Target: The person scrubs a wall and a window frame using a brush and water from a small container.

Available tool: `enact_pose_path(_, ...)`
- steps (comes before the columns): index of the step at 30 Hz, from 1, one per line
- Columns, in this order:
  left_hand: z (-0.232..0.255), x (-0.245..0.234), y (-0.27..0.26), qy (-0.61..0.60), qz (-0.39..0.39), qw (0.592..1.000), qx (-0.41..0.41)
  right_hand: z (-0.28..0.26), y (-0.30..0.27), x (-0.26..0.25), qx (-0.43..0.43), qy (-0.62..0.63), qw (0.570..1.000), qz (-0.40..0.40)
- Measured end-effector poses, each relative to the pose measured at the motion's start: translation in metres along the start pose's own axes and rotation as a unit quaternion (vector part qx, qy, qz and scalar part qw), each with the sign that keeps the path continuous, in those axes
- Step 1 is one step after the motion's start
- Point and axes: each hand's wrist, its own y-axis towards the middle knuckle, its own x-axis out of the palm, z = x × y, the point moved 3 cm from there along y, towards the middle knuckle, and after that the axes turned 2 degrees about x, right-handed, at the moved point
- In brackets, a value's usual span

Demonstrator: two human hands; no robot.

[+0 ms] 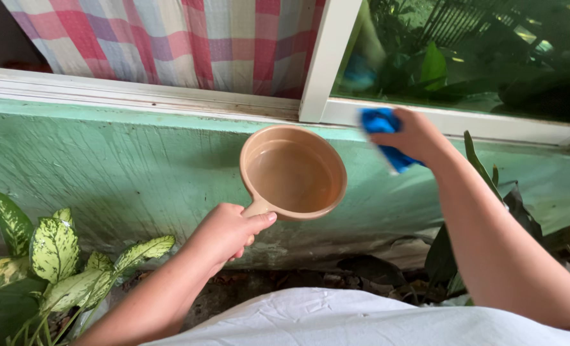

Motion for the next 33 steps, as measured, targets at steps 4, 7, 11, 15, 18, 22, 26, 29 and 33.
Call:
enact_pose_path(4, 0.002, 0.003, 0.002, 0.018, -0.016, 1.000, 0.004, -0.119, -0.036, 0.026, -0.148, -0.009, 0.972, -0.181)
enact_pose_path(7, 0.003, 0.008, 0.006, 0.020, -0.022, 0.999, 0.014, -0.170, -0.048, 0.066, -0.193, -0.076, 0.942, -0.264)
enact_pose_path(11, 0.004, 0.008, 0.009, 0.001, -0.023, 1.000, 0.016, -0.181, -0.049, 0.098, -0.187, -0.127, 0.930, -0.290)
enact_pose_path(15, 0.001, 0.007, 0.008, -0.001, -0.021, 1.000, 0.018, -0.167, -0.052, 0.109, -0.163, -0.104, 0.940, -0.281)
enact_pose_path(18, -0.003, 0.008, 0.008, -0.010, -0.018, 1.000, 0.001, -0.162, -0.055, 0.097, -0.169, -0.092, 0.947, -0.257)
enact_pose_path(22, -0.004, 0.003, 0.009, -0.008, -0.016, 1.000, 0.015, -0.146, -0.046, 0.058, -0.090, -0.005, 0.978, -0.186)
enact_pose_path(26, -0.007, 0.000, 0.008, -0.009, -0.007, 1.000, 0.005, -0.108, -0.029, 0.034, -0.018, 0.075, 0.993, -0.090)
enact_pose_path(29, -0.008, -0.003, 0.005, -0.013, 0.004, 1.000, 0.000, -0.078, -0.014, 0.039, 0.030, 0.060, 0.997, -0.043)
enact_pose_path(33, -0.006, -0.004, 0.002, 0.004, 0.010, 1.000, -0.009, -0.055, 0.003, 0.064, 0.039, 0.009, 0.999, 0.011)
